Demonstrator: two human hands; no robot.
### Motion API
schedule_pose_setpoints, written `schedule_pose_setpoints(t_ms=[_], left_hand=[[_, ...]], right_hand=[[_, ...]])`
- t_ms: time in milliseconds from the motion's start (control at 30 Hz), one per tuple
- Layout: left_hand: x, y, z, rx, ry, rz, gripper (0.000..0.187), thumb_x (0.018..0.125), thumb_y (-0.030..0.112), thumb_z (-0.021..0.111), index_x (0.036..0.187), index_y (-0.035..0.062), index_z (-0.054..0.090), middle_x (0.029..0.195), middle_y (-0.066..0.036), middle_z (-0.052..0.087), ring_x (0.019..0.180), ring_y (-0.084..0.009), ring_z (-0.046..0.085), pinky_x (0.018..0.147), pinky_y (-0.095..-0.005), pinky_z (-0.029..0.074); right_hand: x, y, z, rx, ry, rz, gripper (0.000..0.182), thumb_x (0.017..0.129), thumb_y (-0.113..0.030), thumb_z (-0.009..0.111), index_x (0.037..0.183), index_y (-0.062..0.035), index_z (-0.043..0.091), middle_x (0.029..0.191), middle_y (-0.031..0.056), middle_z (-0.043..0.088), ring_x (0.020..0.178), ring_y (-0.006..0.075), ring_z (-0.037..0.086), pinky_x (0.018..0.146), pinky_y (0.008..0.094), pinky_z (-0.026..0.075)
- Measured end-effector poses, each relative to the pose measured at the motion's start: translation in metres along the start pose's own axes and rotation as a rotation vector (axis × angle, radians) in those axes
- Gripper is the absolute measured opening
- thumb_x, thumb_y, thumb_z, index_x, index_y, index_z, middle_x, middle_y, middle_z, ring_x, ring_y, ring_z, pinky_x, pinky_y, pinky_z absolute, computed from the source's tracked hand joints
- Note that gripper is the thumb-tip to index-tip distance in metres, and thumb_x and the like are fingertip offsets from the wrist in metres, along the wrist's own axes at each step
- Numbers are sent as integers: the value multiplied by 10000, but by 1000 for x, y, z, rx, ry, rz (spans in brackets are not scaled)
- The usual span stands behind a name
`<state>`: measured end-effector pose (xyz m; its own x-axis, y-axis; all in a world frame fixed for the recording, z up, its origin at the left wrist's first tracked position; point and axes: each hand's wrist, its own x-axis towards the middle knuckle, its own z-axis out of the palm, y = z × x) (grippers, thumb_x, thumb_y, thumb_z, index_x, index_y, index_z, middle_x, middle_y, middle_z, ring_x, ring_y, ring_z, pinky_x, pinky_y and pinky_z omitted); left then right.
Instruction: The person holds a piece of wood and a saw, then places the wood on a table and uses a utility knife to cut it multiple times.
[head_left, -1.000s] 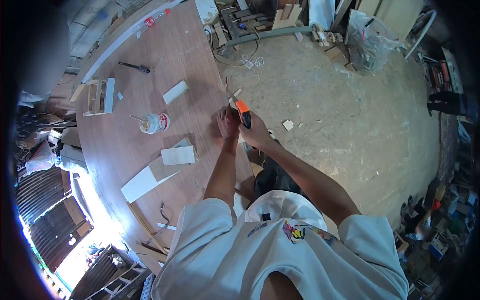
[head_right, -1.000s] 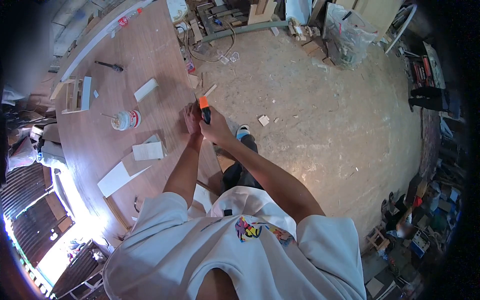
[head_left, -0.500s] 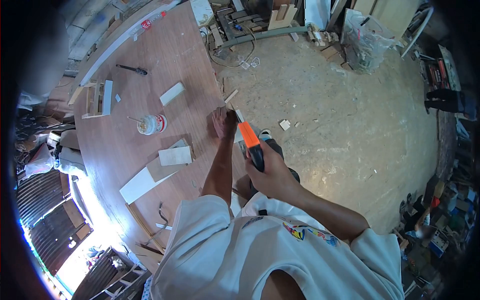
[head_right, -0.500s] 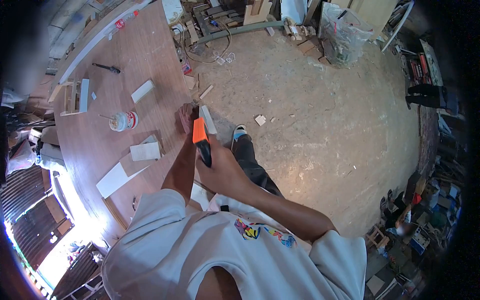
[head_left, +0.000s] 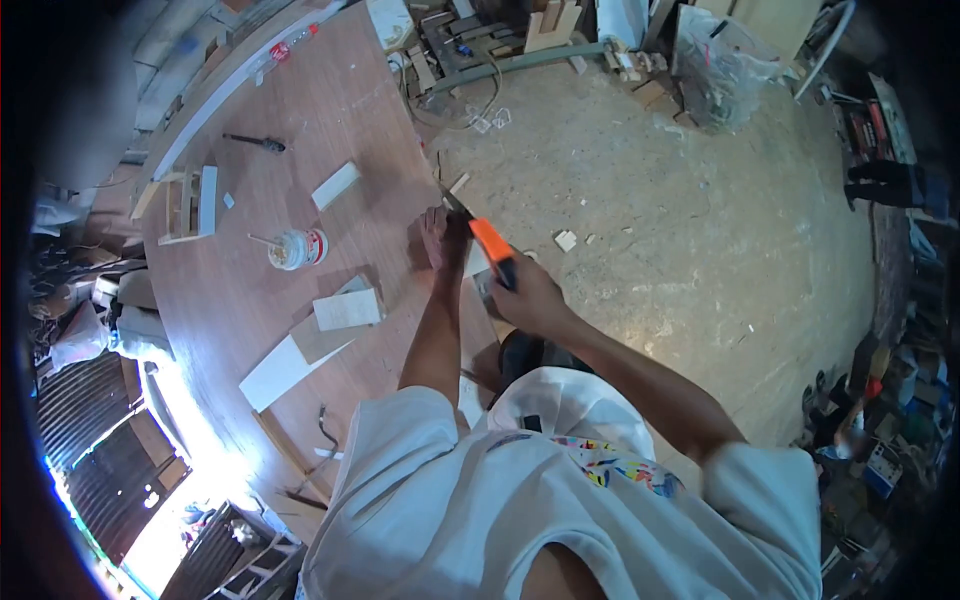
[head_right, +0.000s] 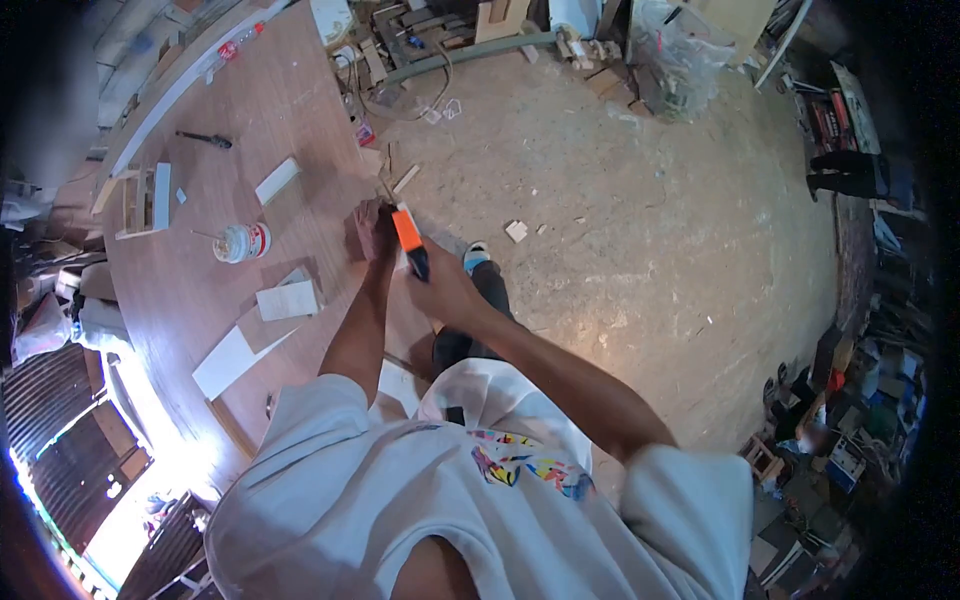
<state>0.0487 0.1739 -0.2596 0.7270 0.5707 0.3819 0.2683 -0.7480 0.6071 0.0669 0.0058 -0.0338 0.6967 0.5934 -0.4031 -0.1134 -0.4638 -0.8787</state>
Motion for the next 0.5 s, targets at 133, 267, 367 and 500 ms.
schedule_pose_setpoints(t_ms=[133, 267, 367, 500], left_hand=[[15, -27, 10, -47, 29, 134, 70, 758, 121, 543, 748, 52, 551, 767, -120, 532, 783, -299, 508, 705, -410, 413], [21, 1, -12, 176, -46, 132, 55, 740, 109, 554, 708, 66, 542, 738, -122, 524, 779, -287, 514, 717, -386, 407], [22, 3, -13, 101, -76, 131, 52, 740, 109, 558, 732, 64, 534, 765, -119, 513, 786, -293, 503, 722, -400, 400], [9, -6, -9, 45, -76, 169, 59, 748, 112, 558, 770, 65, 531, 807, -113, 514, 798, -304, 501, 732, -410, 395]], right_hand=[[60, 20, 30, 124, 49, -267, 176, 758, -66, 559, 907, 3, 496, 654, 94, 473, 603, 193, 474, 580, 342, 411], [52, 25, 26, 171, 8, -159, 164, 754, -56, 561, 888, -2, 482, 654, 101, 463, 597, 182, 461, 579, 340, 405], [41, 18, 31, 106, 106, -173, 154, 758, -47, 562, 878, -3, 475, 657, 87, 455, 605, 165, 454, 584, 327, 404], [28, 8, 28, 145, 40, -98, 156, 763, -45, 563, 881, 4, 474, 665, 83, 464, 615, 160, 462, 594, 327, 411]])
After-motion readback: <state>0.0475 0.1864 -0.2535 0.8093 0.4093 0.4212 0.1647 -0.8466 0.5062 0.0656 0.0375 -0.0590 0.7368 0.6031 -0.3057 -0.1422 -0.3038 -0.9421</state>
